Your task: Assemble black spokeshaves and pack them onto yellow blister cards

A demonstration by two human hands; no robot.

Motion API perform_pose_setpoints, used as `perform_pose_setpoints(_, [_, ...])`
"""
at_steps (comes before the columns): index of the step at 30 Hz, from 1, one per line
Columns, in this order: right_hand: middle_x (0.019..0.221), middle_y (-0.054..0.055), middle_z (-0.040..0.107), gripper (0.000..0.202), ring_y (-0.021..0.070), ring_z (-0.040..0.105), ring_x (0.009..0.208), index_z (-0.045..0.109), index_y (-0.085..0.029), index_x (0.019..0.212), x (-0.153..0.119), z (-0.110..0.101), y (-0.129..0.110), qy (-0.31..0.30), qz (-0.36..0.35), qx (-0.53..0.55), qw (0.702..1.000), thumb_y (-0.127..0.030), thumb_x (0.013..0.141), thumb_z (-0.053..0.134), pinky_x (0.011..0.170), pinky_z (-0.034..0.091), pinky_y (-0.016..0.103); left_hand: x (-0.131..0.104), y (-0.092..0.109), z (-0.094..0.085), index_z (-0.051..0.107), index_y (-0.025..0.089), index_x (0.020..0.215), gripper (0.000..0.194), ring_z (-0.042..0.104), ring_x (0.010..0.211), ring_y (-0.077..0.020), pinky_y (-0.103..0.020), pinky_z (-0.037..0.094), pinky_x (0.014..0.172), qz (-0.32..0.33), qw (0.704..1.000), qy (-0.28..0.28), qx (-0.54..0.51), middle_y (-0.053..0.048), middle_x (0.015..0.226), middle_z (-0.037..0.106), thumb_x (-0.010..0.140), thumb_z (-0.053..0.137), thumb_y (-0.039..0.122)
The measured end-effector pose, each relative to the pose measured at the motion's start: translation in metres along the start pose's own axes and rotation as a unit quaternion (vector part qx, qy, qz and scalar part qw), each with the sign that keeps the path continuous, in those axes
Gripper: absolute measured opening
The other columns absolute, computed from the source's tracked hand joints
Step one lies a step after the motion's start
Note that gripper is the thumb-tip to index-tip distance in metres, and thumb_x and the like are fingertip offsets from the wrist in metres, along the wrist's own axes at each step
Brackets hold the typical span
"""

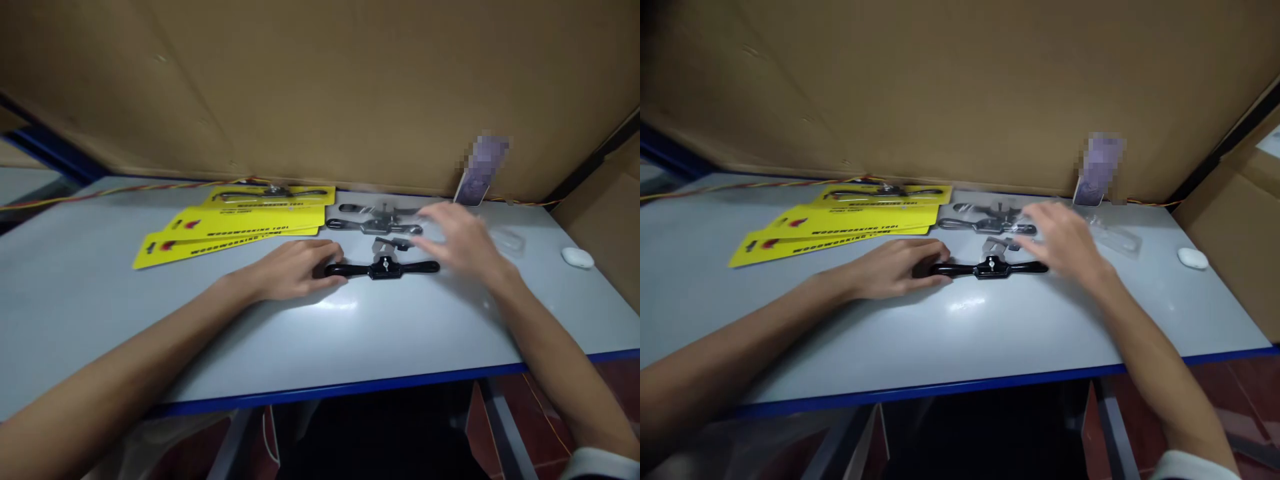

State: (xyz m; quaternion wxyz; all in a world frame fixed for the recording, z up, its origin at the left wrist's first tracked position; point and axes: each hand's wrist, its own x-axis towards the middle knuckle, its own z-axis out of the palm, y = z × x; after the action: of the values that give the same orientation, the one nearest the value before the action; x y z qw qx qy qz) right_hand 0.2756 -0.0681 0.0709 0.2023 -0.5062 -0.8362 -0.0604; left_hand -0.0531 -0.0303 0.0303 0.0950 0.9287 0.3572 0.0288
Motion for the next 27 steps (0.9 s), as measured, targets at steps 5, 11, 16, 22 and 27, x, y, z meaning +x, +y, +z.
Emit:
perform_pose_setpoints(5, [0.131, 0.015, 0.065, 0.036, 0.0304, 0.067, 0.111, 0.061, -0.019, 0.132, -0.008, 0.019, -0.048, -0.123, -0.047, 0.094, 0.987, -0.039, 0.102, 0.055, 0.093, 0.056, 0.048, 0.004, -0.002, 0.013, 0.064, 0.018, 0.098, 0.04, 0.061, 0.07, -0.019, -0.031, 0.045, 0.065, 0.071, 0.996, 0.053, 0.001, -0.007, 0.087, 0.07, 0.104, 0.037, 0.047])
perform_pose_setpoints(11, [0.154, 0.016, 0.055, 0.074, 0.0349, 0.057, 0.136, 0.037, -0.021, 0.159, -0.018, 0.028, -0.037, -0.086, -0.062, 0.133, 0.985, -0.044, 0.095, 0.066, 0.111, 0.049, 0.055, 0.0, 0.001, 0.011, 0.059, 0.02, 0.084, 0.05, 0.056, 0.061, -0.0172, -0.03, 0.047, 0.061, 0.143, 0.978, 0.125, 0.086, -0.004, 0.071, 0.06, 0.11, 0.027, 0.049])
perform_pose_setpoints(16, [0.152, 0.013, 0.06, 0.076, 0.0318, 0.061, 0.134, 0.038, -0.021, 0.162, -0.022, 0.027, -0.037, -0.053, -0.035, 0.111, 0.992, -0.014, 0.088, 0.058, 0.108, 0.053, 0.053, -0.01, 0.01, 0.004, 0.061, 0.024, 0.079, 0.051, 0.057, 0.057, -0.0189, -0.032, 0.048, 0.058, 0.12, 0.963, 0.227, 0.086, -0.004, 0.065, 0.06, 0.107, 0.035, 0.056])
perform_pose_setpoints(22, [0.127, 0.012, 0.075, 0.052, 0.03, 0.072, 0.111, 0.057, -0.02, 0.147, -0.022, 0.016, -0.04, 0.02, 0.031, 0.146, 0.989, -0.026, 0.096, 0.055, 0.097, 0.057, 0.048, -0.007, -0.004, 0.003, 0.061, 0.025, 0.106, 0.036, 0.046, 0.046, -0.0124, -0.026, 0.042, 0.05, 0.132, 0.844, 0.519, 0.039, 0.003, 0.059, 0.054, 0.107, 0.036, 0.05])
perform_pose_setpoints(27, [0.083, 0.004, 0.075, 0.03, 0.0231, 0.071, 0.072, 0.064, -0.023, 0.107, -0.011, 0.007, -0.026, 0.053, 0.198, 0.414, 0.887, -0.044, 0.086, 0.068, 0.069, 0.058, 0.039, -0.014, -0.06, -0.017, 0.058, 0.018, 0.126, 0.063, 0.059, 0.079, -0.0177, -0.034, 0.053, 0.083, -0.12, 0.903, 0.398, 0.104, -0.005, 0.088, 0.069, 0.105, 0.024, 0.066])
